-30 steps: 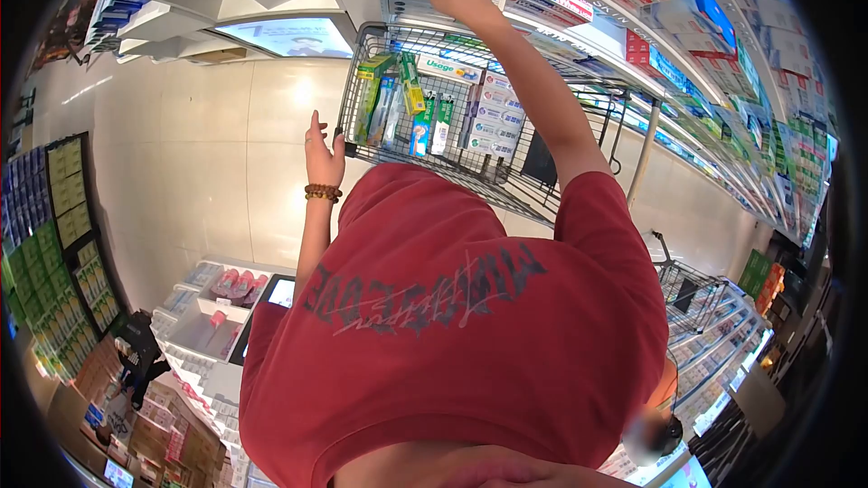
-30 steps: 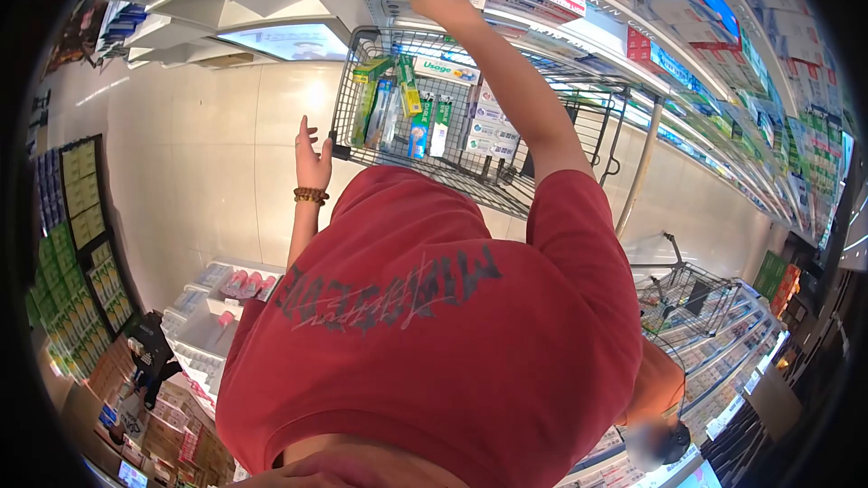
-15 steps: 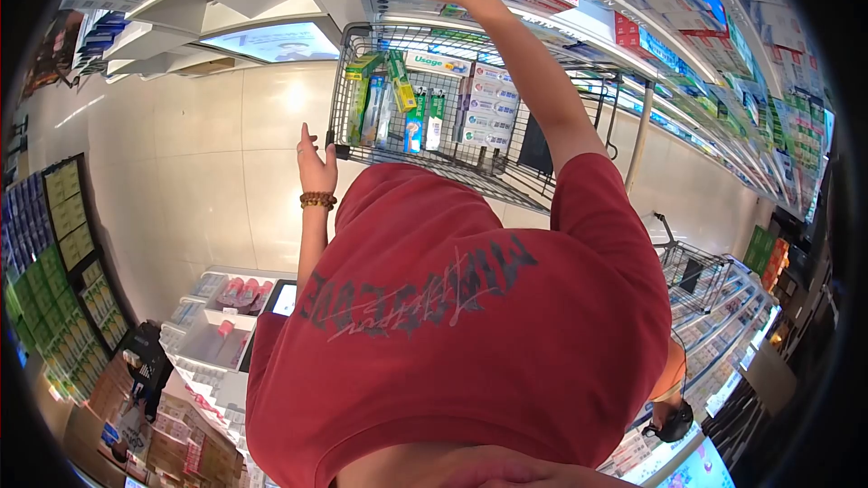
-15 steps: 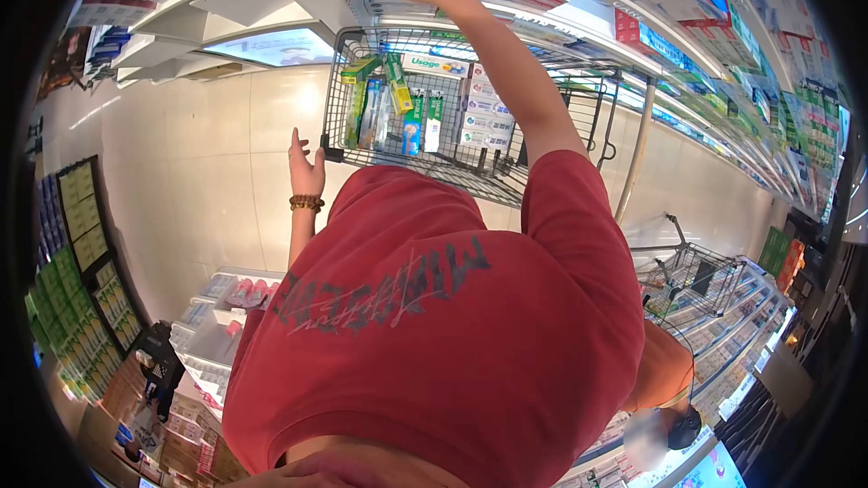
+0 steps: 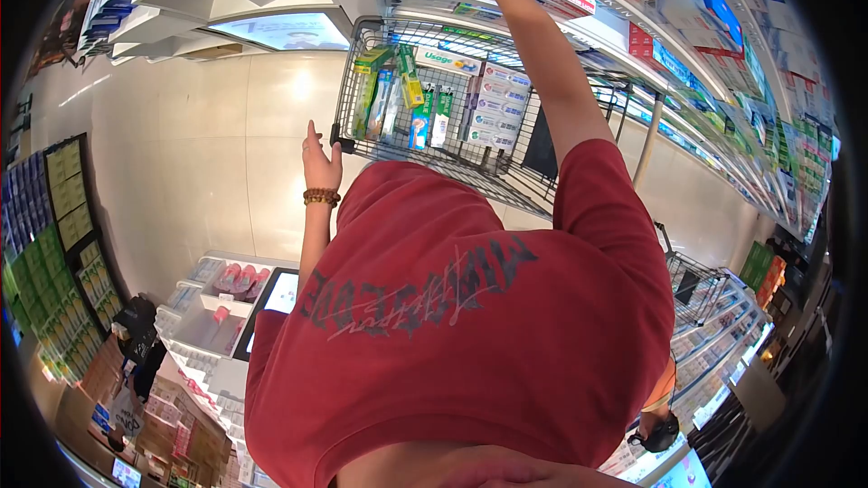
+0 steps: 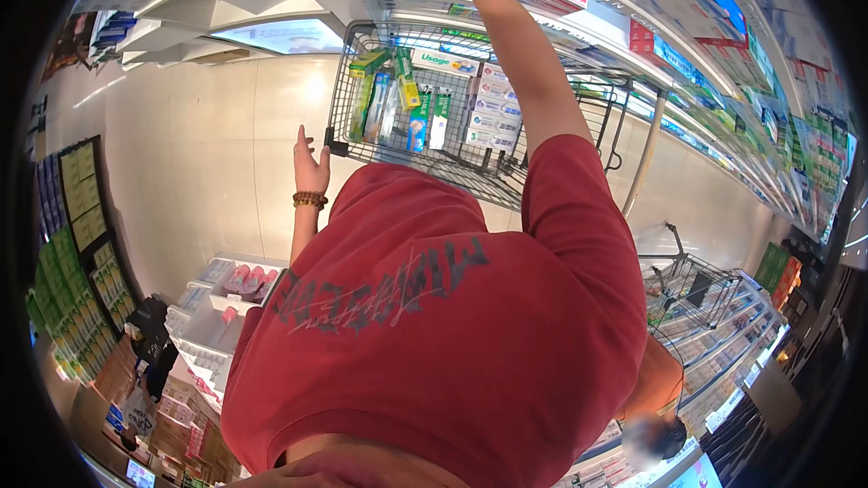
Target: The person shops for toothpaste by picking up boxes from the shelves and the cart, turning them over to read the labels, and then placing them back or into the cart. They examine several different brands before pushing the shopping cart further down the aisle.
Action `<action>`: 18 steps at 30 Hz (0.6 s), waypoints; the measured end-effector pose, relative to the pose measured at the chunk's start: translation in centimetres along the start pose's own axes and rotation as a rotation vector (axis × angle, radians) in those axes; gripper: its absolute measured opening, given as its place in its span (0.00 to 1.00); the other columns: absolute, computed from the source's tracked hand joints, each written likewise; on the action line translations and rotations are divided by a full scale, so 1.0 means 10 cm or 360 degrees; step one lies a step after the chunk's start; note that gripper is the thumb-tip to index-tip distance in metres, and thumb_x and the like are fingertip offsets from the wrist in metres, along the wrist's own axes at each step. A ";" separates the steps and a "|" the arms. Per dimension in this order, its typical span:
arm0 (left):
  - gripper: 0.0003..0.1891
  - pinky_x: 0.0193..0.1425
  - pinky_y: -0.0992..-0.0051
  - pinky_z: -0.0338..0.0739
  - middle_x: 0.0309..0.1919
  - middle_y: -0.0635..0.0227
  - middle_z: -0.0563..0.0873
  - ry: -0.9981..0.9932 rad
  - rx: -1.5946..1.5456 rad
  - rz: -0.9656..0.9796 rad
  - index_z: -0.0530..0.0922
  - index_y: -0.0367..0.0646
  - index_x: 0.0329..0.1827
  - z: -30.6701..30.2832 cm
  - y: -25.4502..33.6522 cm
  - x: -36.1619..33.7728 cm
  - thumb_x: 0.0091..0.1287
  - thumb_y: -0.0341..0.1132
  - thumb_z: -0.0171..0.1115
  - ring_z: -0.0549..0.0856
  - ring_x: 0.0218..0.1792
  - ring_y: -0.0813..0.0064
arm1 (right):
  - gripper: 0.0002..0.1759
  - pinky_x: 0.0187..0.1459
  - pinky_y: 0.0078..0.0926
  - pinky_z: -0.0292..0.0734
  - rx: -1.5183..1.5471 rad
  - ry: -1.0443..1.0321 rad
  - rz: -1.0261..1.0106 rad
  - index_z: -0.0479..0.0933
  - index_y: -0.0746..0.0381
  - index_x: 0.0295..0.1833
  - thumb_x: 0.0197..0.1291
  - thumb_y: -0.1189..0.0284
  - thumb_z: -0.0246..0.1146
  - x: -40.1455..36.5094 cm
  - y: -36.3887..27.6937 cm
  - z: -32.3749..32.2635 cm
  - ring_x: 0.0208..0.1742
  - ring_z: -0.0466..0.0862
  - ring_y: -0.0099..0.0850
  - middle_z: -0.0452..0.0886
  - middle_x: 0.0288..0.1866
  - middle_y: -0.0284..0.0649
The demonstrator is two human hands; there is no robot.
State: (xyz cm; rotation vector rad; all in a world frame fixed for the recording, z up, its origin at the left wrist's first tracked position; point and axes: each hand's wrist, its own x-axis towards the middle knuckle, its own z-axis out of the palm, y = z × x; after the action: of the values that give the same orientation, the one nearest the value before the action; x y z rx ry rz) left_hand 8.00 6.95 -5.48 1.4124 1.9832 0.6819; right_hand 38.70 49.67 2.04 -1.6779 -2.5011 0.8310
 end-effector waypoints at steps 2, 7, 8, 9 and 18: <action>0.39 0.61 0.55 0.75 0.58 0.44 0.79 -0.0001 0.0010 -0.0034 0.55 0.41 0.80 -0.02 0.00 -0.01 0.67 0.31 0.64 0.80 0.58 0.46 | 0.38 0.60 0.42 0.76 -0.0035 -0.0081 0.0131 0.75 0.64 0.66 0.56 0.49 0.62 -0.07 -0.14 -0.13 0.61 0.81 0.50 0.82 0.60 0.58; 0.40 0.61 0.55 0.76 0.58 0.45 0.79 -0.0006 0.0015 -0.0081 0.55 0.41 0.80 -0.06 0.00 -0.06 0.67 0.31 0.65 0.80 0.57 0.47 | 0.37 0.60 0.42 0.76 -0.0169 -0.0040 0.0021 0.77 0.63 0.65 0.54 0.51 0.64 -0.09 -0.25 -0.25 0.61 0.81 0.49 0.82 0.60 0.57; 0.40 0.61 0.55 0.76 0.58 0.45 0.79 -0.0008 0.0017 -0.0087 0.55 0.41 0.80 -0.07 0.00 -0.06 0.67 0.31 0.65 0.80 0.57 0.47 | 0.37 0.60 0.42 0.76 -0.0185 -0.0030 0.0005 0.77 0.63 0.65 0.53 0.51 0.64 -0.09 -0.28 -0.26 0.61 0.81 0.49 0.82 0.60 0.57; 0.40 0.61 0.55 0.76 0.58 0.45 0.79 -0.0004 0.0020 -0.0089 0.55 0.41 0.80 -0.06 -0.01 -0.05 0.67 0.31 0.65 0.80 0.57 0.47 | 0.37 0.60 0.42 0.76 -0.0199 -0.0021 -0.0011 0.77 0.63 0.64 0.53 0.51 0.65 -0.11 -0.29 -0.27 0.60 0.81 0.48 0.82 0.60 0.56; 0.39 0.60 0.56 0.77 0.58 0.45 0.79 0.0031 0.0059 -0.0028 0.55 0.41 0.80 -0.06 -0.06 -0.06 0.67 0.31 0.65 0.81 0.56 0.48 | 0.35 0.60 0.42 0.77 -0.0276 0.0043 -0.0084 0.80 0.61 0.62 0.48 0.54 0.68 -0.09 -0.23 -0.20 0.60 0.82 0.47 0.83 0.59 0.54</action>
State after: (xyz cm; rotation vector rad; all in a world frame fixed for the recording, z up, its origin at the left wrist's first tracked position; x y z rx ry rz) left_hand 7.34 6.17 -5.35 1.4134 2.0305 0.6563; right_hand 37.70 49.13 5.01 -1.6487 -2.6548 0.5982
